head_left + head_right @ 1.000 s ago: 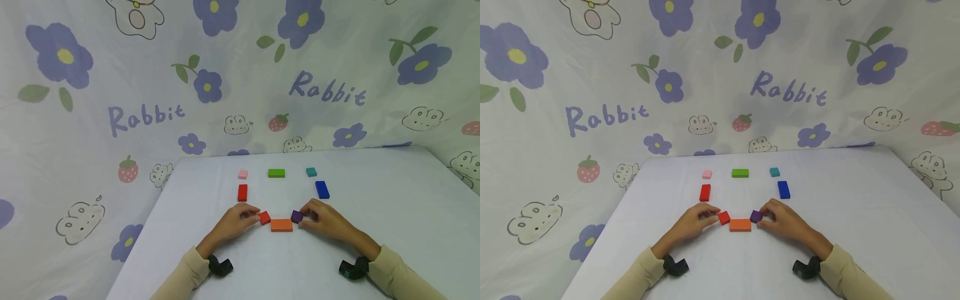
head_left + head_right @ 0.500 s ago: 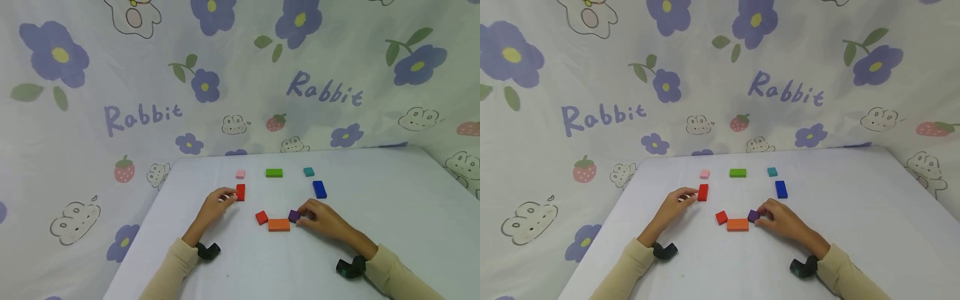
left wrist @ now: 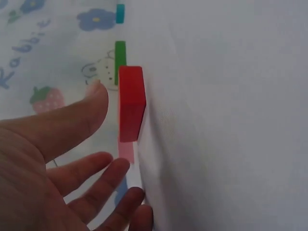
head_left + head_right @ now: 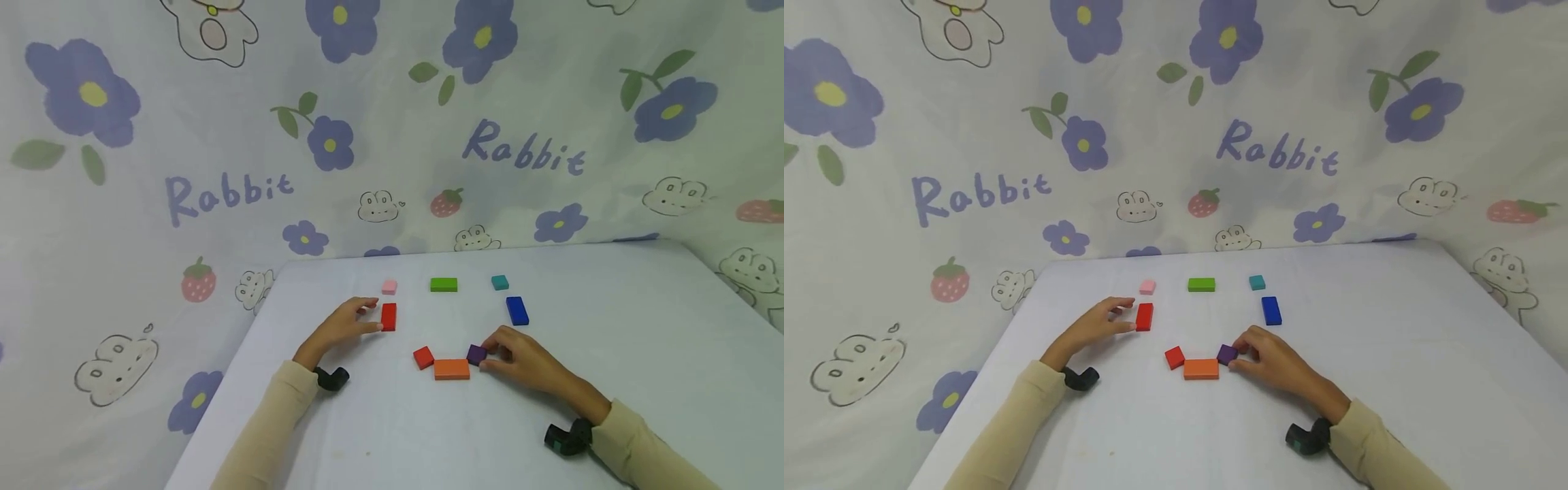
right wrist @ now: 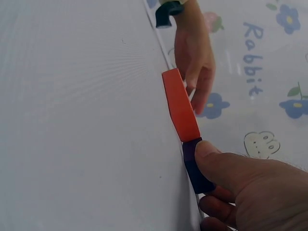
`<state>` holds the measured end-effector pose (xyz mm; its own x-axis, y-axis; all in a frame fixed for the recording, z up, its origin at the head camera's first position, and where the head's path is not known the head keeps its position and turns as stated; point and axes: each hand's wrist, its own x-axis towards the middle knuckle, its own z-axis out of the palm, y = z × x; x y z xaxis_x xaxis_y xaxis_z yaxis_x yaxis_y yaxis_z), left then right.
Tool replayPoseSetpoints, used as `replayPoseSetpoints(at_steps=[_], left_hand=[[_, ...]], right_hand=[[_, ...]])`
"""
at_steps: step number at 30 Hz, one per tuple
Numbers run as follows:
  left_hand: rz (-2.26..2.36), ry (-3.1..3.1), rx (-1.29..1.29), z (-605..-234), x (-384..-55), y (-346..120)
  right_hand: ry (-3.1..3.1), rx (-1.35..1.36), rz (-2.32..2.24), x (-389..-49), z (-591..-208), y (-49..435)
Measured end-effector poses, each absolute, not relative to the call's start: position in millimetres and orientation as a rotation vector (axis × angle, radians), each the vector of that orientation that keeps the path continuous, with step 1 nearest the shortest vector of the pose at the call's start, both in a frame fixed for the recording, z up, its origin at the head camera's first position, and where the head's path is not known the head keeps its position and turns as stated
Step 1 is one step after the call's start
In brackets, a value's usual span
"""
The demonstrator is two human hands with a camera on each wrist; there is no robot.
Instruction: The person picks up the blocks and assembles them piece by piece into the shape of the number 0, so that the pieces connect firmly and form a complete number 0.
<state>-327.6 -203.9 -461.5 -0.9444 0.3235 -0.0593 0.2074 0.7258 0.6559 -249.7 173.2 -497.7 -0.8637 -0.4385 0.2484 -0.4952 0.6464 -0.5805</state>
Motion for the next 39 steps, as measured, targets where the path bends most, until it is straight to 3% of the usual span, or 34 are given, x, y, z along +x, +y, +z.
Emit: replayPoseSetpoints(at_steps=[9,39], left_hand=[[0.868,2.748,0.553,-464.4,-338.3,-207.2],[0.896,2.749,0.601,-470.5,-346.5,-203.7]], right_hand=[[-2.776,0.779,1.006,-250.0,-497.3,172.4],[-2.786,0.780,1.002,-249.4,-496.7,172.7]])
